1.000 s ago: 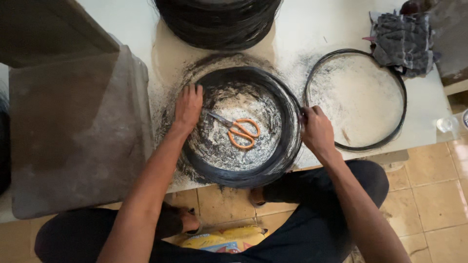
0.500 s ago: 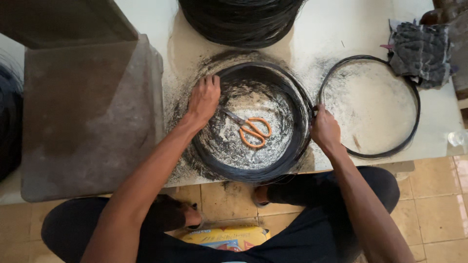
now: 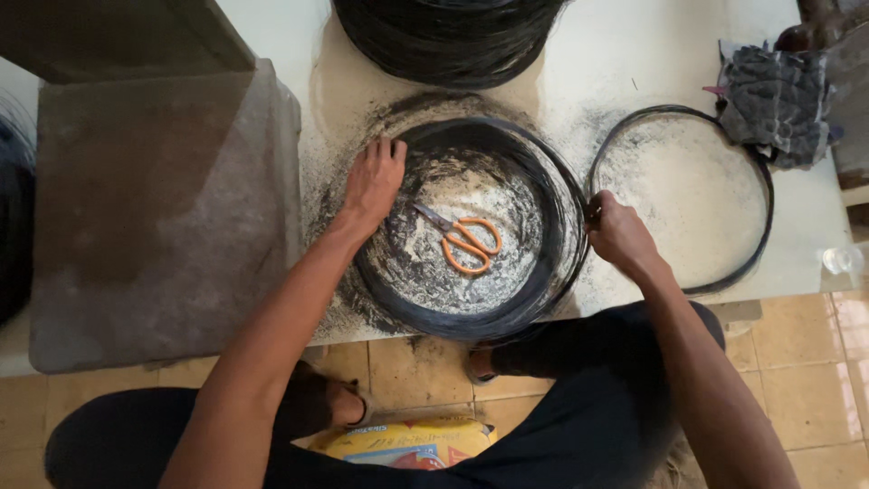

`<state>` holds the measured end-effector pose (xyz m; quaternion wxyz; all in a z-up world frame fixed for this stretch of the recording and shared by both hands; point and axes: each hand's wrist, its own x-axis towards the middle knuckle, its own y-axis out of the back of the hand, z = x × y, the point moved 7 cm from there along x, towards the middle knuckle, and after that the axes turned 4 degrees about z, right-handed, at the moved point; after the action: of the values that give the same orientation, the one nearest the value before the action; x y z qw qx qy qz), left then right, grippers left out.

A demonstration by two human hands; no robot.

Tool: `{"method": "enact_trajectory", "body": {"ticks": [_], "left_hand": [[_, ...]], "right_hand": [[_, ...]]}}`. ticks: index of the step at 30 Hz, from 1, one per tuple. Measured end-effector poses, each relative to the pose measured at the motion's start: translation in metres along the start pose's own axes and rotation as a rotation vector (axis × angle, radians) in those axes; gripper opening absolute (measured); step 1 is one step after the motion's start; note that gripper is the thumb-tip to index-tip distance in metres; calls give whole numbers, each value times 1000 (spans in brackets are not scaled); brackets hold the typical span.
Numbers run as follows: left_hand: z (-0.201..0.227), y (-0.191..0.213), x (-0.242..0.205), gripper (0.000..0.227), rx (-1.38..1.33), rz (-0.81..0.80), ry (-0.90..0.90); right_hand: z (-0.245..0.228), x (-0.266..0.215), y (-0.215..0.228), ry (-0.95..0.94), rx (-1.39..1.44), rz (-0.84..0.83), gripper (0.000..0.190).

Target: The person sits on the floor and repairs a circular sieve frame by wrapping a black cord around its rim. They use scissors to cut the cord and tuck the ends to secure the wrap.

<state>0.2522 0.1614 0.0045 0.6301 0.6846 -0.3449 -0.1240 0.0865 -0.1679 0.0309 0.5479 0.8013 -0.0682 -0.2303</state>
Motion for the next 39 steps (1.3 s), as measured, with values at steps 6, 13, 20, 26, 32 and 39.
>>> {"method": "enact_trajectory", "body": {"ticks": [6,13,20,26,32,39], "left_hand": [[1,3,1,33,102,42,8],[4,19,-3,31,227,14,-5],[-5,38,-6,31,-112,-1,83],[1,76,-8,28,-209,8,93],[-7,67,-9,23,-354,16,130],[-29,55,-5,17,-458,60,102]], "right_hand": [[16,15,-15,-22,-12,-18,33],[1,-2,-2,-78,-76,-16,32],[7,18,-17,-49,-43,3,33],[-6,23,-9,47,169,161,35],[-77,25,27,454,392,523,35],[-51,70,8,346,615,413,18]]}}
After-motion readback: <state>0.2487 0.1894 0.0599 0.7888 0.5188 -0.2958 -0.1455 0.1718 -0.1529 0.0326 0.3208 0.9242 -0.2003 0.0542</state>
